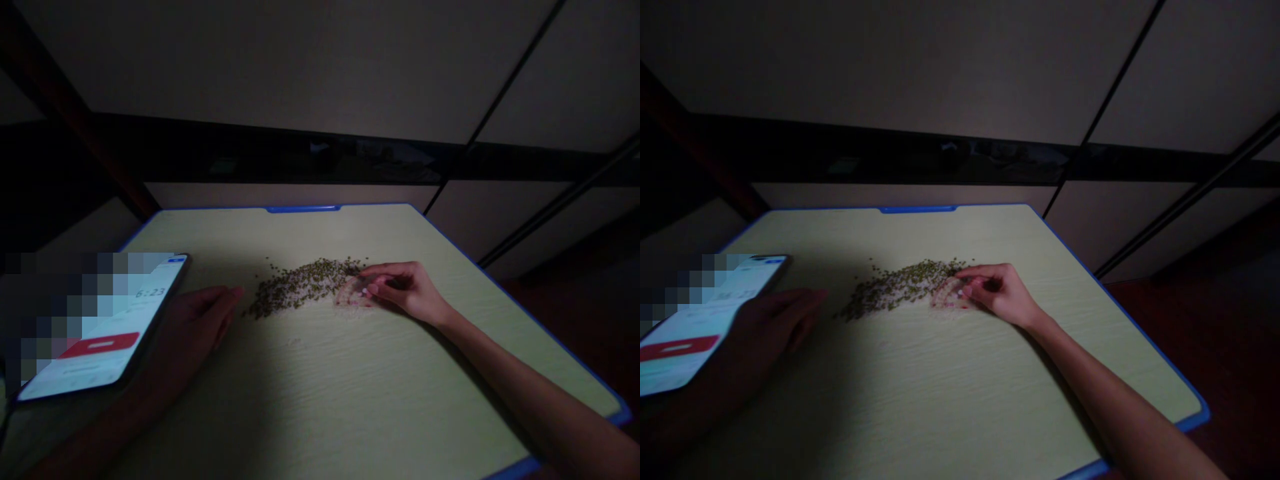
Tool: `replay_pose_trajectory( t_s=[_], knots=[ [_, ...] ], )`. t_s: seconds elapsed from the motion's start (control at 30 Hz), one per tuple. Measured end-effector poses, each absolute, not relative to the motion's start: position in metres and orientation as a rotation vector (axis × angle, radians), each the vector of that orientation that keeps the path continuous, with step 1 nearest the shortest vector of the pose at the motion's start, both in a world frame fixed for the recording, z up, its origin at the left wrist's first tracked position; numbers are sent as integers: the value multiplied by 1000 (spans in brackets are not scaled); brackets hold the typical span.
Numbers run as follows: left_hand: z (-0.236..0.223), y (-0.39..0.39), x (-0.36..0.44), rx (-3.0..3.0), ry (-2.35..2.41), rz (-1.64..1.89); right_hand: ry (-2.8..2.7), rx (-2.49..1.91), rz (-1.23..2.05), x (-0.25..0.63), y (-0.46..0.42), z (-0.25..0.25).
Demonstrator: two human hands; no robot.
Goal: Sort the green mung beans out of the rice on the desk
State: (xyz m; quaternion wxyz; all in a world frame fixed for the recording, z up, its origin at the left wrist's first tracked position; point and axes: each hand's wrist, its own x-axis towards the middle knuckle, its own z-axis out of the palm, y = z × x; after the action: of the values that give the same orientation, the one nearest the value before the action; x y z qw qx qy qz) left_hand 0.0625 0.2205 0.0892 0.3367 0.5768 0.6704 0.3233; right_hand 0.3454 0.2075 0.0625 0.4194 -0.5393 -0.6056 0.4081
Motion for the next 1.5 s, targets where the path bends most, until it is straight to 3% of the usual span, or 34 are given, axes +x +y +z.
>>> replay_pose_trajectory(
  t_s=[1.5],
  knots=[
    [92,219,63,1518,1743,835,-1338,-1462,721,360,216,66]
  ],
)
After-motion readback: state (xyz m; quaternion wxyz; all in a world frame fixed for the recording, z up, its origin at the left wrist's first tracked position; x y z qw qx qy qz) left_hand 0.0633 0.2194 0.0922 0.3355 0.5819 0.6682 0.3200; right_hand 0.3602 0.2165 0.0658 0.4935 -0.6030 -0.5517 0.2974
